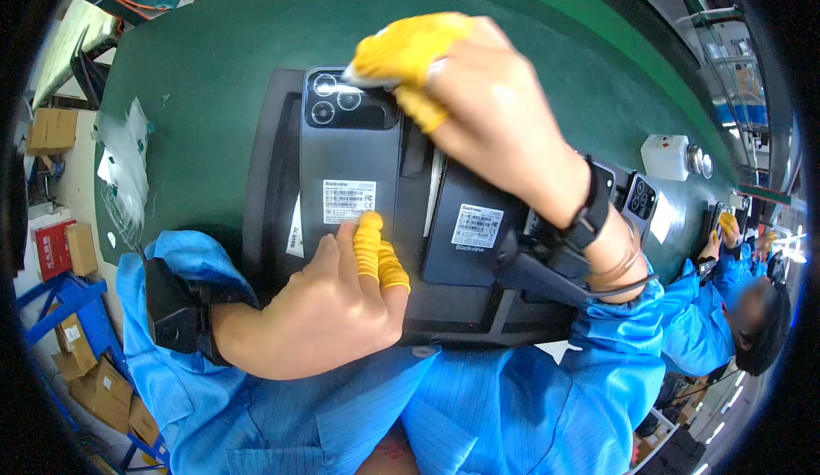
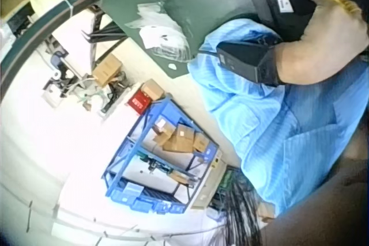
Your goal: Cleaning the back surface of multiple smartphones using a cloth and liquid.
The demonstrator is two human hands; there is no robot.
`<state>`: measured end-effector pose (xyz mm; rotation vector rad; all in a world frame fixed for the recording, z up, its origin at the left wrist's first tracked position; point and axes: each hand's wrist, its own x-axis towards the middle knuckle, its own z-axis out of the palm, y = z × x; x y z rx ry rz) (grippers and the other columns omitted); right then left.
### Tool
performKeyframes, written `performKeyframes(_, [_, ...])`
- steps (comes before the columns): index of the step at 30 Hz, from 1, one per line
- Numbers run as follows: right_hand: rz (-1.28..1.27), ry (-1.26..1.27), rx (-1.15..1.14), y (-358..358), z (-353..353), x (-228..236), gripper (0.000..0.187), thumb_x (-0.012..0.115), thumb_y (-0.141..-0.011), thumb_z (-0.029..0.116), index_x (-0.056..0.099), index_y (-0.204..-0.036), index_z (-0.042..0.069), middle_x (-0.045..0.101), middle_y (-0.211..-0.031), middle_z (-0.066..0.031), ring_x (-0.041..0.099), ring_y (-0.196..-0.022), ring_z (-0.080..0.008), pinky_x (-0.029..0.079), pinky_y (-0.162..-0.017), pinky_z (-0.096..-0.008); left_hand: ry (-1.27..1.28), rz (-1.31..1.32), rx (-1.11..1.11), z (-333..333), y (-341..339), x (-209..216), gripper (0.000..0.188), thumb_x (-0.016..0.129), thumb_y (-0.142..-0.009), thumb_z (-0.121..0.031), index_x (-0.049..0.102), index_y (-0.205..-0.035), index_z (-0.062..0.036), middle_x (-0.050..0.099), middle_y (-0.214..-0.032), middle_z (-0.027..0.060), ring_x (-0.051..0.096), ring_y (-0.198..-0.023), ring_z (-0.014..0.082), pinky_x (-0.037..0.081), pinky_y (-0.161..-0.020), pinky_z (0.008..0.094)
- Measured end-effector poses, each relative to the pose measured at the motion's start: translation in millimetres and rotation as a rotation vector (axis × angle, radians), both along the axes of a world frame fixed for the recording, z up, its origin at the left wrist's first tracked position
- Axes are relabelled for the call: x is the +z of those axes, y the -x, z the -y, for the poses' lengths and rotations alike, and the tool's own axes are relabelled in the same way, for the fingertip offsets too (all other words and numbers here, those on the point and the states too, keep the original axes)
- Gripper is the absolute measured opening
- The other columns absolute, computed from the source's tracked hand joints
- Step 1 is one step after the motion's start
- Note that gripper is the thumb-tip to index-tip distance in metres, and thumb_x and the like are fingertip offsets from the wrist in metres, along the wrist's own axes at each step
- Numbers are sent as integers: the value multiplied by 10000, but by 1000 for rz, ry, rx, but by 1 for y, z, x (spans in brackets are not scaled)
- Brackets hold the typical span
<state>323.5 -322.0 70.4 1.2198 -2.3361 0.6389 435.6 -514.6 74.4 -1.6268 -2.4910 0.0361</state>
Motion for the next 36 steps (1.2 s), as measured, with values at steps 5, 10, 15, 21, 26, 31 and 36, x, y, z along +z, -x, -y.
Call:
performKeyframes(5, [102,-60,21,-8,-2,-6,119,665,-686,41,638,-802,49,652,-814,-82,622,-816,-258,464,-778,-382,-10,22,-12,2,-1,-2,216,604,-625,-154,590,-705,46,632,-745,335,660,-714,407,499,-562,352])
performKeyframes(10, [2,39,-83,2,-2,-1,198,650,-722,29,670,-915,71,685,-909,-68,635,-846,-261,459,-778,-368,14,14,-29,3,1,4,222,598,-631,-163,594,-707,45,624,-689,314,661,-699,410,496,-561,353])
performKeyframes(15, [10,-66,-4,-17,13,-17,295,691,-678,64,659,-970,44,653,-884,-90,617,-835,-275,470,-761,-370,-33,62,-20,4,0,1,227,593,-646,-169,592,-694,52,622,-680,309,658,-702,430,494,-577,377])
performKeyframes(21, [32,-59,101,-33,9,-11,336,698,-615,77,679,-945,22,661,-940,-98,623,-863,-257,479,-733,-360,-25,54,29,1,-6,-4,228,580,-668,-174,591,-690,52,632,-730,331,661,-726,429,496,-599,385])
performKeyframes(26, [-29,-62,242,-17,19,-26,282,685,-605,124,670,-873,39,666,-999,-85,626,-929,-269,486,-739,-357,-12,51,1,0,-2,-2,232,579,-669,-177,597,-696,52,635,-753,338,664,-733,428,500,-604,386])
performKeyframes(31, [54,-117,123,-16,-3,-1,214,679,-610,75,655,-820,45,639,-829,-82,612,-797,-265,468,-698,-368,-1,29,31,2,-5,-1,225,581,-661,-176,604,-697,45,636,-753,335,665,-732,425,501,-606,383])
performKeyframes(36, [-39,-1,-71,2,-10,2,250,663,-729,16,669,-974,65,682,-987,-90,642,-911,-295,481,-807,-376,-28,30,19,-1,-4,-5,214,584,-647,-172,593,-679,39,633,-720,321,665,-738,425,498,-589,379])
